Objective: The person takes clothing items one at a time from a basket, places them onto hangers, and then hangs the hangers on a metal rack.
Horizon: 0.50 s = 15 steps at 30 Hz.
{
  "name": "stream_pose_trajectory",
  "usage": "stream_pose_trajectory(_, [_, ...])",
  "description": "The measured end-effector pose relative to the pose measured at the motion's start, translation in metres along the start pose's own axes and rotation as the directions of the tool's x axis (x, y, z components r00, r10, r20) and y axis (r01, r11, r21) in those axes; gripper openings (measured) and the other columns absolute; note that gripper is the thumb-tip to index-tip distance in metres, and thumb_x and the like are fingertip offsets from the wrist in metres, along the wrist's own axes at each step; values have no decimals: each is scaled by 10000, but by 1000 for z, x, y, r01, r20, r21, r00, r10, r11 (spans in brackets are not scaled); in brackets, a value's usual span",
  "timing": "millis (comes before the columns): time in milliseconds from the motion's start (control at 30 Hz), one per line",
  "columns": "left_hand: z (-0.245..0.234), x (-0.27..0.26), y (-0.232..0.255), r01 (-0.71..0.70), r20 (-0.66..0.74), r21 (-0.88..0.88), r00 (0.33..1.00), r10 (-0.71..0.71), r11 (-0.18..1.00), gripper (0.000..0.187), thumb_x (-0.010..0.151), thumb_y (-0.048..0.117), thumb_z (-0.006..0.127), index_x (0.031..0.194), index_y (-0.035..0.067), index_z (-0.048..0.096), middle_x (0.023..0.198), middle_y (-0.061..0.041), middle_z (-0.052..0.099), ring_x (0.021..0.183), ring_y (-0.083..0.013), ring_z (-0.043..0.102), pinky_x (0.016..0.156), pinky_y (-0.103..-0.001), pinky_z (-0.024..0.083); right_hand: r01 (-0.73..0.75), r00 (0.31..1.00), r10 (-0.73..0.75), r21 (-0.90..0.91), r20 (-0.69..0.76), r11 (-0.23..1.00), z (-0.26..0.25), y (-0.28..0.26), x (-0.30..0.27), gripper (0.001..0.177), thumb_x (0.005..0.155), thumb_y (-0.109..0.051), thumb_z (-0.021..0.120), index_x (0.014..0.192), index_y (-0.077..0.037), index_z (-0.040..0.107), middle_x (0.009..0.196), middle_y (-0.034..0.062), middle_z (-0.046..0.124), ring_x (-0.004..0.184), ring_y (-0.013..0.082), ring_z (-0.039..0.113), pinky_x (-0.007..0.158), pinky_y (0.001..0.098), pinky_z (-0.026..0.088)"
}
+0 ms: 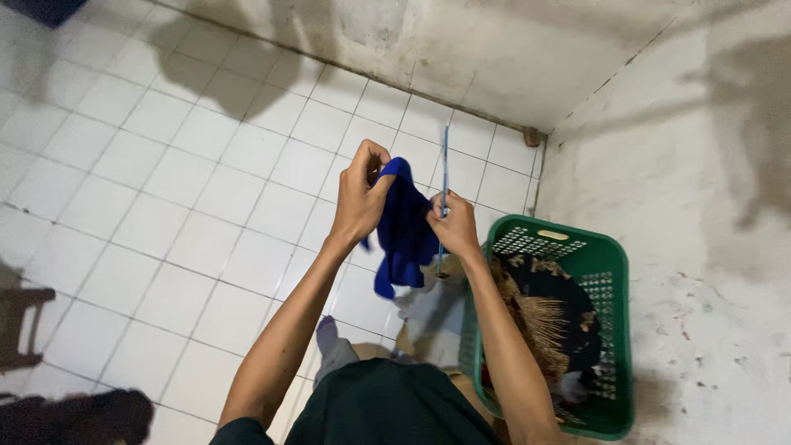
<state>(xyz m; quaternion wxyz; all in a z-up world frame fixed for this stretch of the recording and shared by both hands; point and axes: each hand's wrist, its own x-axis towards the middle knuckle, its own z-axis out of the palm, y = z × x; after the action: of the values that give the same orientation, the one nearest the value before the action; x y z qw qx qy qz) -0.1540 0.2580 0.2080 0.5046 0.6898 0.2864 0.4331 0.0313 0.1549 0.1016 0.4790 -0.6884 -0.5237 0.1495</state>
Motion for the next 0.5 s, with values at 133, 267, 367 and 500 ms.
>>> stream_pose_trajectory(133, [-31, 18, -21, 41, 0, 34, 999, -41, 999, 107, 977, 34, 633, 988, 51, 528, 747, -32, 533, 676, -90, 478, 610, -277, 433, -47, 990, 75, 228, -118, 973, 28, 9, 15, 296, 804, 46, 676, 691, -50, 420, 832, 53, 625, 781, 126, 572, 733, 281, 485])
stream_pose_trajectory(267, [-67, 31, -48, 187, 43, 178, 979, -197, 966, 183, 953, 81, 651, 1106, 89, 552, 715, -62, 584, 612, -148, 510, 590, -336, 453, -45, 979, 121, 405, -165, 913, 34, -10, 31, 287, 823, 79, 618, 703, -68, 403, 848, 65, 610, 795, 115, 529, 716, 267, 440])
stream_pose_trajectory(367, [-87, 33, -54, 168, 134, 373, 964, -232, 913, 355, 907, 59, 621, 1241, 175, 651, 804, -67, 648, 613, -212, 602, 619, -385, 485, 44, 981, 37, 401, -193, 915, 34, -42, 40, 303, 848, 79, 608, 708, -64, 381, 847, 65, 587, 791, 111, 515, 712, 259, 429])
stream_pose_trajectory(500, [-90, 33, -55, -111, 358, 320, 934, -12, 941, 454, 748, 172, 800, 1191, 167, 696, 956, -75, 685, 735, -218, 695, 646, -369, 555, 38, 990, 13, 355, -139, 934, 45, -83, 52, 269, 835, 78, 602, 722, -57, 398, 860, 61, 584, 781, 111, 509, 701, 258, 431])
